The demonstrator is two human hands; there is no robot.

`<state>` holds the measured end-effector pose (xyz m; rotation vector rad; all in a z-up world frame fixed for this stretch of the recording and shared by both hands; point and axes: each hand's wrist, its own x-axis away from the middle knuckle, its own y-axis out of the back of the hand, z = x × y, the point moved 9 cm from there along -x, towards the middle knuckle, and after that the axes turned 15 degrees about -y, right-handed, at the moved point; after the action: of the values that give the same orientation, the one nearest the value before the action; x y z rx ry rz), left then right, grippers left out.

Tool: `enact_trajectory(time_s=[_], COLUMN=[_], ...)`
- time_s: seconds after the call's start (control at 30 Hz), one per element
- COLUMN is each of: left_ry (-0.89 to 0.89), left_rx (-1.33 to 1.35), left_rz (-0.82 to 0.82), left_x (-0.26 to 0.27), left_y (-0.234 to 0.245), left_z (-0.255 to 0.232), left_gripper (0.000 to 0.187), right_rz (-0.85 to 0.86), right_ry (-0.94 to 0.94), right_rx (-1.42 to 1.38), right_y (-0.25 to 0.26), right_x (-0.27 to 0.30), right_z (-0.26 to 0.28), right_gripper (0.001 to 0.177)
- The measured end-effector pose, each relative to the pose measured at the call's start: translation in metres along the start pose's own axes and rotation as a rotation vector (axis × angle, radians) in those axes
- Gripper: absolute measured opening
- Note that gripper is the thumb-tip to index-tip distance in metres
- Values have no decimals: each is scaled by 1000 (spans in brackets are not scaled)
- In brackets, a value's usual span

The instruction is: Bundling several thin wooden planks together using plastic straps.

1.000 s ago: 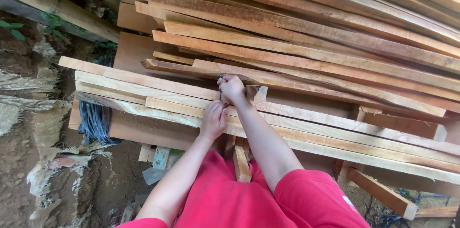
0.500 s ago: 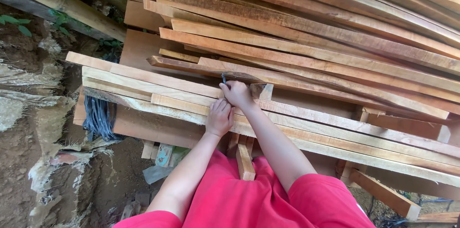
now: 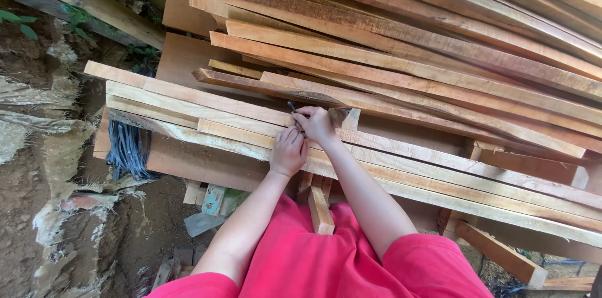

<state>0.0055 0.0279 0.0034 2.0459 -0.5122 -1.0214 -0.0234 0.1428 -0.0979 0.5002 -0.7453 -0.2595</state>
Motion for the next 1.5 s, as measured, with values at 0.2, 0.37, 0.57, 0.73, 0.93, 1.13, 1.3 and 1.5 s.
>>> enact_trajectory(time_s=[0.2,0.37,0.57,0.73,0.93,1.13,1.3,1.5], left_ry=[0,1,8,15,16,28,66,490], left_rx=[-12,-11,-10,-8,14,36,115,561], left_rz=[-5,-6,0,11,-9,-9,2,-105], left_x=[2,3,0,2,1,-2,-3,20], left_y=[-1,-1,0,-2,1,1,1,-11], left_z=[0,1,0,1,-2,3,6,37], left_gripper=[17,15,14,16,19,22,25,32], right_rz=[5,17,8,-77,-123,78,169,188], right_ry=[-121,-196,-242,-188,-192,-336,-247,-256], right_rx=[-51,-18,-31,-26,108,370,462,415], right_y=[-2,-11,-16,-9,-9,-32,-31,-46], right_x=[-9,-24,-27,-22,-28,-68,-65,-77], right_z=[-8,-26,-31,-24,-24,-39,-19,-43], right_gripper=[14,17,15,11,14,15,20,23])
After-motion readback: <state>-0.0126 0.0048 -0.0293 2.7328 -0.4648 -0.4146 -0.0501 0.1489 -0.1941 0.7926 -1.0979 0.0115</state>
